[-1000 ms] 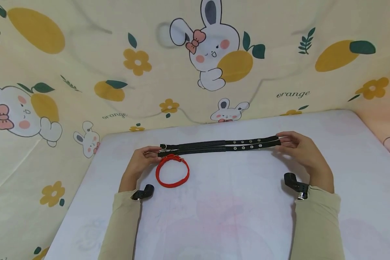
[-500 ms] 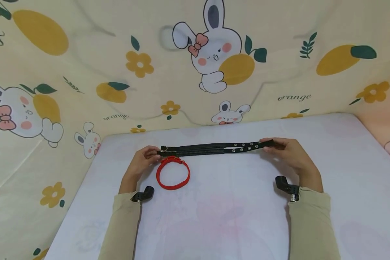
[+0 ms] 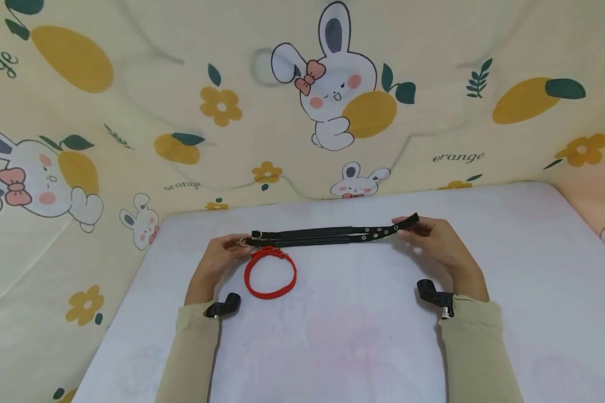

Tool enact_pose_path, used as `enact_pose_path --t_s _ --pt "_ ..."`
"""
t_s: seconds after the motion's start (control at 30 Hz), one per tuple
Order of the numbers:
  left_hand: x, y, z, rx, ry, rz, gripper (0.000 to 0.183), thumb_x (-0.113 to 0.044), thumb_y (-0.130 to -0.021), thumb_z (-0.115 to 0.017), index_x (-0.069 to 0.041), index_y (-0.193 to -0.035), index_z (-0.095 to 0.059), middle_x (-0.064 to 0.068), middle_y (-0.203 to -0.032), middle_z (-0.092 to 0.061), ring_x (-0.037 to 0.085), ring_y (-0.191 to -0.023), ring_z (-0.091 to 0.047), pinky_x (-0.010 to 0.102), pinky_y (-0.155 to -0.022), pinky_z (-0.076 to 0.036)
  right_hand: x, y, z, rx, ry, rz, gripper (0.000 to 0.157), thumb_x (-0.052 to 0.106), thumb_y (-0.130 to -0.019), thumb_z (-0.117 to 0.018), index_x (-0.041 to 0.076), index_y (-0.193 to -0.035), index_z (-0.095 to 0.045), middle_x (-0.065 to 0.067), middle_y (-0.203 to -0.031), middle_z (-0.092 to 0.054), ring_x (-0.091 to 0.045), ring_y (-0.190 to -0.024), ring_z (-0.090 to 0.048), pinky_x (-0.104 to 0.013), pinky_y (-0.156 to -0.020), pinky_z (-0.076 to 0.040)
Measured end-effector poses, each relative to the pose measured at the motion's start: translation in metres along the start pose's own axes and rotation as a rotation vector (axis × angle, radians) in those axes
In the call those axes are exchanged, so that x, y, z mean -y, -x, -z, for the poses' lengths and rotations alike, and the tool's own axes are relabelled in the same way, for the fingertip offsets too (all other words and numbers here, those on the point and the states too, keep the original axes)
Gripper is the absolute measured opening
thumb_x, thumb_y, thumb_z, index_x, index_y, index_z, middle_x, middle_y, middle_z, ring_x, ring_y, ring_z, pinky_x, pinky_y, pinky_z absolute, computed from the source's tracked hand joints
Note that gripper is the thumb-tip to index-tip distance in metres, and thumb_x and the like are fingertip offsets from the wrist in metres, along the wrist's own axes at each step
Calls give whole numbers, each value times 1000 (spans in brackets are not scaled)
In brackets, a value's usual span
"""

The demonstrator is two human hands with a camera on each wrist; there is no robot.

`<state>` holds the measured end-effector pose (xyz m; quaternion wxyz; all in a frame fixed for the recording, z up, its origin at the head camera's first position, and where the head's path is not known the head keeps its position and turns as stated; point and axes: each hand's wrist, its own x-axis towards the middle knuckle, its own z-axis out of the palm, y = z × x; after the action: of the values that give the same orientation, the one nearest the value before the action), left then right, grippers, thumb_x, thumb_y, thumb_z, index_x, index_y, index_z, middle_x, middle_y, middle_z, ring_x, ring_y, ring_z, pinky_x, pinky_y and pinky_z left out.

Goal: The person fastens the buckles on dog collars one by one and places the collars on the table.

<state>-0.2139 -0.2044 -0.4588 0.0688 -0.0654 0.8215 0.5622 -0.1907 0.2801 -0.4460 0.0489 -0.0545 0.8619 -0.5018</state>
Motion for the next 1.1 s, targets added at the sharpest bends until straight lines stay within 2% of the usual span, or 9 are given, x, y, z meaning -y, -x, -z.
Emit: enact_pose_path --t_s 0.17,0.3,0.43,0.6,0.67,0.8,0.9,1.0,1.1 --pt "1 0 2 5 65 -20 34 -1 -86 -75 -2 -119 -71 3 -95 -67 9 -82 -66 20 -75 -55 9 -1 -4 -17 2 23 45 34 -93 -70 12 -132 -64 23 -107 -69 5 -93 -60 -11 -80 -44" --pt "-4 1 3 20 119 -28 33 -4 -89 -73 -3 -122 -70 5 -99 -67 13 -85 -66 22 -77 -57 24 0 -2 -30 67 105 39 30 -93 -70 9 -127 -68 14 -111 -72 13 -94 -61 -7 -81 -44" --pt "-10 4 5 5 128 -44 31 -7 -91 -71 -6 -121 -71 3 -99 -66 15 -88 -63 23 -78 -56 45 1 1 -42 104 163 34 26 -93 -71 9 -122 -70 8 -111 -74 12 -93 -63 -7 -80 -46" --pt "-22 8 3 -21 192 -179 23 -7 -92 -70 -1 -114 -70 -1 -105 -68 14 -93 -60 22 -80 -54 65 4 0 -77 115 167 20 24 -93 -71 13 -109 -75 21 -111 -72 4 -88 -65 -11 -77 -49" --pt "-27 12 1 -27 241 -235 19 -5 -91 -70 2 -108 -69 -1 -109 -70 13 -97 -62 23 -82 -55 71 6 -2 -87 122 179 20 24 -94 -71 13 -110 -74 23 -110 -70 2 -86 -66 -11 -76 -50" --pt "-37 22 -6 -22 312 -292 10 -1 -89 -71 -3 -99 -72 -2 -109 -74 11 -103 -66 24 -86 -56 83 11 -7 -85 169 206 28 29 -95 -68 16 -120 -71 8 -114 -73 -1 -85 -67 -12 -75 -50" --pt "-45 26 -12 3 327 -324 12 0 -89 -71 -7 -98 -74 0 -107 -75 11 -103 -69 23 -87 -57 95 13 -12 -83 216 229 29 31 -96 -67 18 -122 -71 -2 -116 -74 0 -91 -64 -13 -77 -49" --pt "-58 27 -18 36 319 -363 15 1 -89 -70 -4 -102 -75 2 -107 -75 12 -102 -69 22 -85 -56 109 13 -15 -94 249 266 29 30 -95 -68 20 -122 -72 -2 -113 -76 2 -93 -61 -15 -77 -48" --pt "-71 29 -24 72 296 -364 19 0 -90 -70 -1 -108 -74 0 -107 -75 11 -99 -69 22 -85 -56 122 12 -16 -116 249 295 31 28 -94 -70 19 -123 -71 -2 -108 -77 -1 -91 -61 -16 -73 -48"
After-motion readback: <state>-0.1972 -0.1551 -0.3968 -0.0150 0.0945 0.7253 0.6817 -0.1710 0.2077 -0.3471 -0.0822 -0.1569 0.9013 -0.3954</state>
